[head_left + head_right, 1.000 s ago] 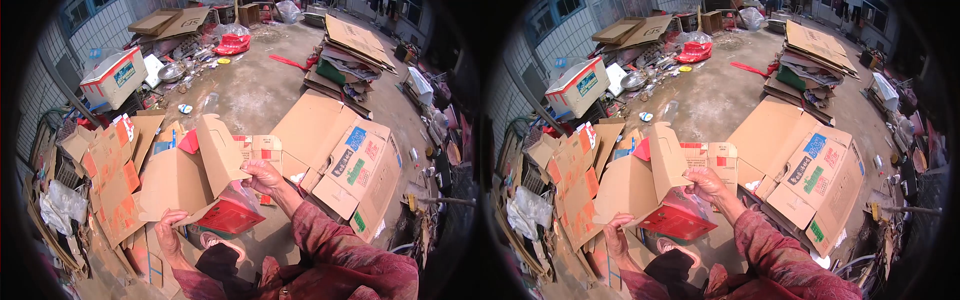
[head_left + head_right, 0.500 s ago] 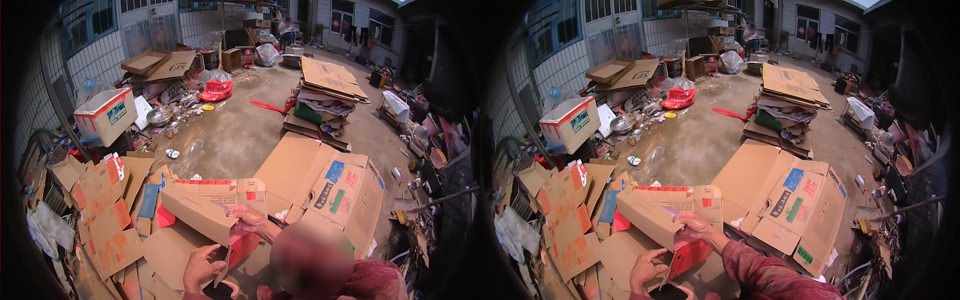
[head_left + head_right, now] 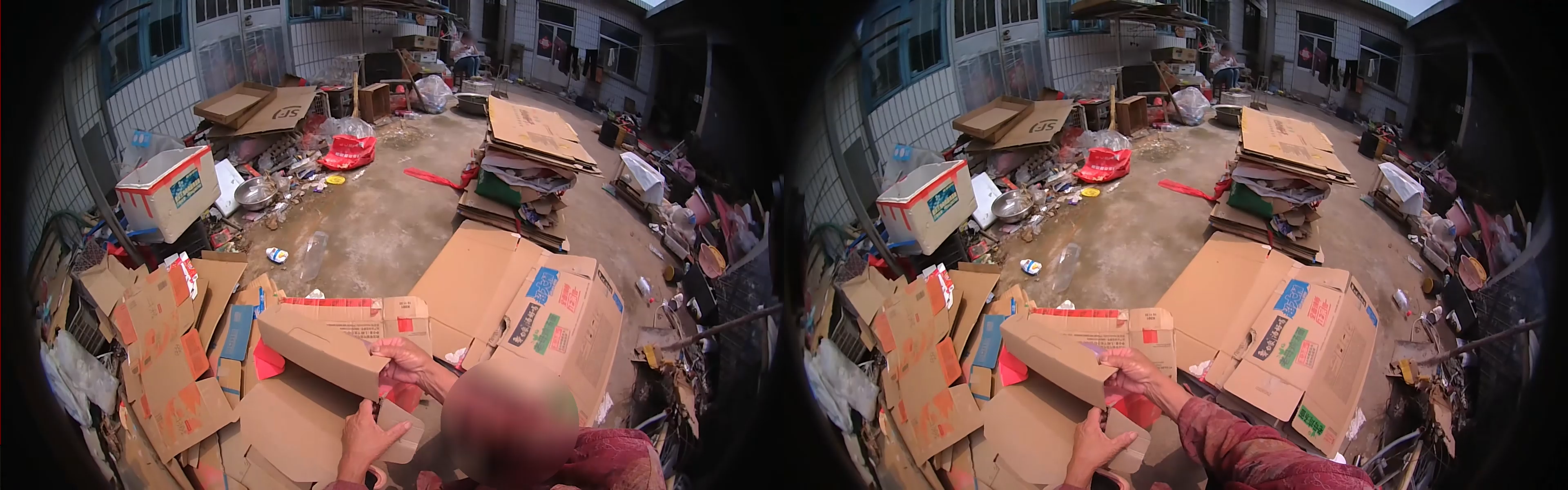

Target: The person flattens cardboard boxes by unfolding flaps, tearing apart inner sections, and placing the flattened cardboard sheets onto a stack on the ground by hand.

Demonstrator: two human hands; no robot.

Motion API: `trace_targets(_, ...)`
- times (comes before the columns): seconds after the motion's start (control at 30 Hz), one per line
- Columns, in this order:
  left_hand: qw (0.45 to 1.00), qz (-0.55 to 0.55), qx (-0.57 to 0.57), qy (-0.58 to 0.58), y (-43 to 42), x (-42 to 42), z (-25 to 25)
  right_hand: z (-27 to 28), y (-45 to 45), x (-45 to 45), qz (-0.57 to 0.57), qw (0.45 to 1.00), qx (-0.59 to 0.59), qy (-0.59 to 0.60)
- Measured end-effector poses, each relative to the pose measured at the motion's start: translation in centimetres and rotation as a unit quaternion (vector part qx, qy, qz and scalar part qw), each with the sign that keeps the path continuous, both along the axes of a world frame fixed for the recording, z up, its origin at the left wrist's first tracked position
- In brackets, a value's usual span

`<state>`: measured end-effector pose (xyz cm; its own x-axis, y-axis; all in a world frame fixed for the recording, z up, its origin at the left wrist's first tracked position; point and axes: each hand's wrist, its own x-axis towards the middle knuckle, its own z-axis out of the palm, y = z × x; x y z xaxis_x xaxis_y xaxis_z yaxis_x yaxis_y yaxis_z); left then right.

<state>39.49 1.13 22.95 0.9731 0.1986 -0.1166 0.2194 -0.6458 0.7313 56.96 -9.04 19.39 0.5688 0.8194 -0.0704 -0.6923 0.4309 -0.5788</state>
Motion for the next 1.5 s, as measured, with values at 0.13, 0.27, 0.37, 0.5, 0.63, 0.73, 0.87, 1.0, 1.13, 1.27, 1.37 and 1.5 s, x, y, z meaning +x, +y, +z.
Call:
trace_targets(0.13, 0.997, 0.023, 0.070, -0.005, -0.7, 0.1, -1.4, -1.1, -0.1, 0.5, 0.006, 1.000, 0.017, 0.007)
trace_targets(0.27, 0.990, 0.028, 0.111, -0.076, -0.6, -0.2, -1.0, -1.3, -0.4, 0.7, 0.017, 1.000, 0.019, -0.008)
trace_targets(0.37, 0.976, 0.024, 0.167, -0.137, 0.3, -0.3, -1.0, -0.6, -0.6, 0.6, 0.003, 1.000, 0.015, -0.006)
trace_targets(0.5, 0.973, 0.019, 0.195, -0.125, 1.4, -0.3, 0.5, 0.0, -1.0, 0.5, -0.005, 1.000, 0.017, -0.008)
trace_targets(0.63, 0.969, 0.008, 0.203, -0.140, 2.7, -0.3, 0.9, 1.0, -1.0, 0.0, -0.011, 1.000, -0.001, -0.025)
trace_targets(0.73, 0.968, 0.027, 0.214, -0.126, 3.1, -0.4, 0.9, 1.3, -1.2, -0.1, -0.005, 0.999, -0.005, -0.032)
trace_targets(0.87, 0.967, 0.031, 0.208, -0.142, 3.3, -0.5, 1.1, 1.2, -1.2, -0.1, -0.009, 0.999, -0.026, -0.031)
trace_targets(1.0, 0.973, 0.030, 0.177, -0.142, 3.3, -0.5, 1.1, 0.8, -1.3, 0.1, 0.000, 0.999, -0.026, -0.044)
trace_targets(1.13, 0.977, 0.016, 0.155, -0.145, 3.0, -0.4, 1.2, 1.0, -1.5, 0.1, -0.008, 0.998, -0.041, -0.050)
trace_targets(1.27, 0.969, -0.001, 0.174, -0.174, 3.6, -0.5, 1.7, 0.4, -1.6, 0.5, 0.012, 0.998, -0.023, -0.054)
trace_targets(1.37, 0.963, -0.019, 0.186, -0.192, 3.9, -0.8, 2.9, 1.2, -1.9, 0.1, 0.020, 0.999, -0.008, -0.049)
trace_targets(1.5, 0.966, -0.035, 0.165, -0.195, 4.2, -0.9, 4.3, 2.1, -2.8, 0.0, 0.027, 0.997, -0.027, -0.074)
